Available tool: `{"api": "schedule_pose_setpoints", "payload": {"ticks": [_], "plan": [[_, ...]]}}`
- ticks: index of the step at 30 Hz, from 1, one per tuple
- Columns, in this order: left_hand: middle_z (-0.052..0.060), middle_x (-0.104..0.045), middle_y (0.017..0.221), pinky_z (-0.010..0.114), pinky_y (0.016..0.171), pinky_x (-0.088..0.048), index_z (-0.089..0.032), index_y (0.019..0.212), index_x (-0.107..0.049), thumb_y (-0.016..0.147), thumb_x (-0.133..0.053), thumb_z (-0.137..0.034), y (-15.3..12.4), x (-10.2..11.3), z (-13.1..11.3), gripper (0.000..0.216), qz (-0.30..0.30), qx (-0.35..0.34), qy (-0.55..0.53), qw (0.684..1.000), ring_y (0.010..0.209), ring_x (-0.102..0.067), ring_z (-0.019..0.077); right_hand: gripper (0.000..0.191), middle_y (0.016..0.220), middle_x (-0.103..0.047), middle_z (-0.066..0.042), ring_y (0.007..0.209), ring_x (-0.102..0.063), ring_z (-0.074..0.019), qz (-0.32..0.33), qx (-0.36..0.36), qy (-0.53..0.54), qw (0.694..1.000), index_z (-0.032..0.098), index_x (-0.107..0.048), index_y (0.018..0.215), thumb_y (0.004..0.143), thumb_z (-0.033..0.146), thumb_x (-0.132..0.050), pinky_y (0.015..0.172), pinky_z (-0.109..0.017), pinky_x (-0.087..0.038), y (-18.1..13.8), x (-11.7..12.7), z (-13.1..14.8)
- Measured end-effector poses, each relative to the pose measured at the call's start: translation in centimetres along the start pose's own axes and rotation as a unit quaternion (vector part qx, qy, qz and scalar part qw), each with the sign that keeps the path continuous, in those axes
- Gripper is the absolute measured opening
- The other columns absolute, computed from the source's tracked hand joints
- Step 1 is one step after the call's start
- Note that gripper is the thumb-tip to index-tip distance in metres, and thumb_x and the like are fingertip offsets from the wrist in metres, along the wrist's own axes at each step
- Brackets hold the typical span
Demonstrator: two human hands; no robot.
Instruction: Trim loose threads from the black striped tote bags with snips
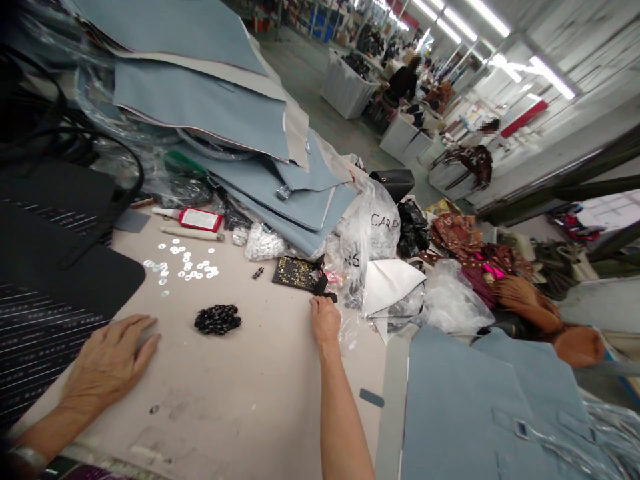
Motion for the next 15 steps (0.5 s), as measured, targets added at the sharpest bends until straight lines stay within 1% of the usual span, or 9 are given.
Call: {"api": "schedule_pose_setpoints", "payload": {"ticks": [5,10,15], "plan": [[0.018,-0.065,0.105,0.045,0.082,-0.047,-0.007,0.109,-0.060,0.093,-0.045,-0.032,0.3,0.0,-0.3,0.033,-0.003,0.007,0.006,1.000,0.095,-0.059,0.0315,0.019,0.090,-0.069,-0.012,0.079,-0.062,-0.0203,0.007,0.012,-0.025,1.000,0.014,-0.067,0.091,0.092,0.020,-0.049,0.070,-0.028,-0.041,0.3,-0.4,0.5],[0.017,-0.064,0.107,0.044,0.081,-0.047,-0.008,0.110,-0.060,0.093,-0.044,-0.032,0.0,-0.2,-0.2,0.032,0.003,0.012,0.010,1.000,0.095,-0.057,0.0312,0.019,0.079,-0.070,-0.005,0.070,-0.062,-0.0175,0.028,0.053,-0.018,0.998,0.018,-0.066,0.089,0.093,0.024,-0.048,0.067,-0.026,-0.040,0.5,-0.6,2.3],[0.016,-0.064,0.108,0.044,0.084,-0.047,-0.010,0.111,-0.059,0.093,-0.046,-0.032,-0.3,-0.3,0.0,0.031,0.002,0.015,0.005,1.000,0.098,-0.058,0.0304,0.020,0.089,-0.071,-0.005,0.081,-0.064,-0.0175,0.042,0.082,-0.014,0.996,0.020,-0.069,0.094,0.093,0.026,-0.050,0.073,-0.025,-0.042,0.5,-1.3,3.6]]}}
Point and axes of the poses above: each hand's wrist, its own y-axis towards the middle knuckle, its own x-axis out of the back of the hand, z = x × y, the point moved 1 cm from there along y, towards the middle knuckle
